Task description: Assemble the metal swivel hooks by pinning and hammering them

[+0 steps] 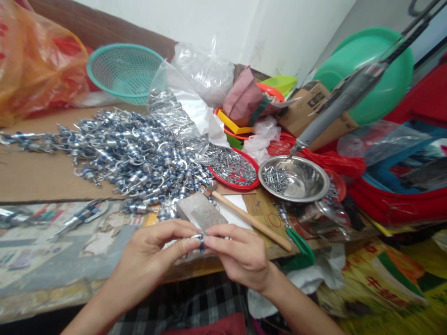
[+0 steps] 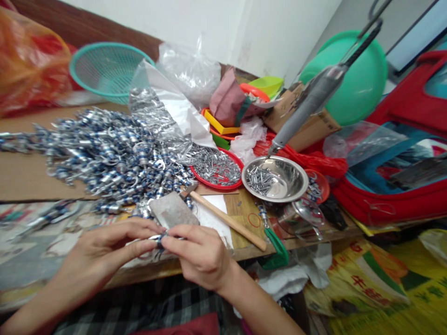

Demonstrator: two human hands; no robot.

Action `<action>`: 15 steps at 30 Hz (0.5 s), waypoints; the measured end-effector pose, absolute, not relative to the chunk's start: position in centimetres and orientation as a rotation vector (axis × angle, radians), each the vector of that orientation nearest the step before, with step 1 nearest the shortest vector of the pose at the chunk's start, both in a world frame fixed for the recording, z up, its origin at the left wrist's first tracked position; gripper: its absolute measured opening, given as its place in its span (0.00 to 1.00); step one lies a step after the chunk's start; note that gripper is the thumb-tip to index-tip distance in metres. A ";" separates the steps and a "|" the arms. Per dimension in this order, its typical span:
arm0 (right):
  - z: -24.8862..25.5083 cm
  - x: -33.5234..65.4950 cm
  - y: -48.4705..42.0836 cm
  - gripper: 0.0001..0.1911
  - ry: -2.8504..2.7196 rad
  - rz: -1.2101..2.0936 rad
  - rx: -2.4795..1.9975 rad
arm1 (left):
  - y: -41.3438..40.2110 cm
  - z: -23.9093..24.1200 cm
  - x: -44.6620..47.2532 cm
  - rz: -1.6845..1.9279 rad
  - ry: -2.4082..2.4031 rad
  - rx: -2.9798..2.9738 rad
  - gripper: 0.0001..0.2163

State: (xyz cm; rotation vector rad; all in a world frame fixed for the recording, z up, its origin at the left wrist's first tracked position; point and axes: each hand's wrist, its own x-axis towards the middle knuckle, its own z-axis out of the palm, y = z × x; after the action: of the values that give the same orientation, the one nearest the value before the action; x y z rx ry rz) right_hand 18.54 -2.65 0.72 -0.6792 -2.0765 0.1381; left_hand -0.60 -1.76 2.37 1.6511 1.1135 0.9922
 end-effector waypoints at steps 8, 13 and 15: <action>1.2 17.8 -2.5 0.06 -1.821 0.640 -0.975 | -2.3 0.6 0.8 1.039 1.152 0.966 0.23; 2.1 20.4 3.1 0.08 -2.135 0.326 -1.456 | -1.8 0.7 0.6 0.927 1.109 0.887 0.26; 2.0 22.3 6.8 0.14 -2.108 0.004 -1.830 | -1.4 1.0 0.3 0.874 1.068 0.873 0.29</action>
State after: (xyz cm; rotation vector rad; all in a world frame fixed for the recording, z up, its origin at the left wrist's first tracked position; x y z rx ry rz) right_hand 22.26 6.78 2.02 -1.8296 -2.1079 0.0036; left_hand 0.33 -1.40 1.01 0.8730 1.0676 0.8736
